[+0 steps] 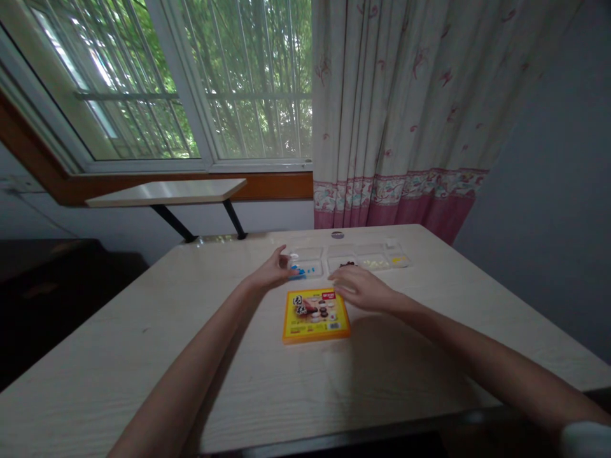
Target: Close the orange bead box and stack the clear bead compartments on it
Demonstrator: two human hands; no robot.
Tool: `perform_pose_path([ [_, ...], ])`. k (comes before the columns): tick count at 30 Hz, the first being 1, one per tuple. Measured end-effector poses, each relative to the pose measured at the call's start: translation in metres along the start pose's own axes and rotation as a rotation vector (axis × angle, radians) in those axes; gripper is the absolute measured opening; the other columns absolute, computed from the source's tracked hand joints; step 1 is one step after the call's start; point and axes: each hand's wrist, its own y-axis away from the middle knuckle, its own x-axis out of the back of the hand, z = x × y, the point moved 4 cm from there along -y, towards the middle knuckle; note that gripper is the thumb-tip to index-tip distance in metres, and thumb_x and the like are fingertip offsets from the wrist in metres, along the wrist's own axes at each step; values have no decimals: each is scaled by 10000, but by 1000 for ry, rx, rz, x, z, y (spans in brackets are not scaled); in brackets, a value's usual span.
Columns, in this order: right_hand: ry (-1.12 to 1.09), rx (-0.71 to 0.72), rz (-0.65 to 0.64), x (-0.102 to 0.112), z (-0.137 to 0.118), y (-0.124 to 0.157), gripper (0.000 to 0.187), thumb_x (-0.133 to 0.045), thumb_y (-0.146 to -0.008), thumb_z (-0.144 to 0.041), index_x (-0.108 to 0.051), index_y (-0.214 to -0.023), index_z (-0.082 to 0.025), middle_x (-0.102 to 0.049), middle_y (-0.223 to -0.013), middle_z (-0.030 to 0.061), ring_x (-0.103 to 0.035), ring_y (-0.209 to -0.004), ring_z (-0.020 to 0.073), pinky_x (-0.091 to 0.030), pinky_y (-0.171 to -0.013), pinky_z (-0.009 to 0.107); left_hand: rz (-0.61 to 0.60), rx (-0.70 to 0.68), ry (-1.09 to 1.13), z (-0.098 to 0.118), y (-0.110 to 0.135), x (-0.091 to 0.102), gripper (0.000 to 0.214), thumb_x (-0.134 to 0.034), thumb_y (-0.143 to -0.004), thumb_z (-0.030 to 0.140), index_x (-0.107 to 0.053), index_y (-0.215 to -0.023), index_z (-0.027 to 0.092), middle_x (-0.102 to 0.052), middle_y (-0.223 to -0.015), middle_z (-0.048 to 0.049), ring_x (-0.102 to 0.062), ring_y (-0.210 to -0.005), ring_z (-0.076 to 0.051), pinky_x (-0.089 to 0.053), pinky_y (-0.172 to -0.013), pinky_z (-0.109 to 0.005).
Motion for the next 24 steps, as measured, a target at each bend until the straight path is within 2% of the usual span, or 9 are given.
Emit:
perform_pose_path([
  [4,43,-186,81,0,38,-44,289,-490,-810,-177,-549,-1091,-140,-623,-1015,73,-582,-849,138,-452,-801,281,194,43,20,16,-10,14,658,-616,-694,395,-374,-1261,166,-508,-1100,-135,-553,-884,-184,-456,-720,-319],
  [7,116,-290,71,-4,58,-74,346,-504,-777,-121,-541,-1121,-106,-630,-1010,90,-594,-813,138,-449,-794,268,251,49,-1,24,-21,22,570,-571,-709,414,-455,-1210,169,-558,-1056,-110,-550,-860,-171,-439,-673,-277],
  [11,241,-372,20,-11,66,-101,374,-504,-801,-168,-519,-1169,-103,-635,-1014,111,-588,-899,171,-421,-844,285,286,26,-64,30,-33,25,475,-532,-714,418,-568,-1080,117,-606,-948,-98,-541,-734,-143,-410,-594,-241],
  [17,299,-444,-14,-22,70,-113,317,-505,-806,-214,-572,-1106,-133,-663,-916,102,-599,-892,211,-436,-804,309,252,-2,-87,36,-36,24,370,-588,-671,395,-642,-893,104,-632,-815,-72,-526,-652,-126,-399,-569,-233],
  [24,311,-417,-7,-21,64,-109,231,-465,-820,-170,-607,-1002,-158,-669,-910,73,-602,-888,193,-426,-775,267,205,-65,-107,38,-27,23,372,-588,-676,429,-644,-878,122,-643,-778,-63,-545,-646,-134,-411,-563,-241],
])
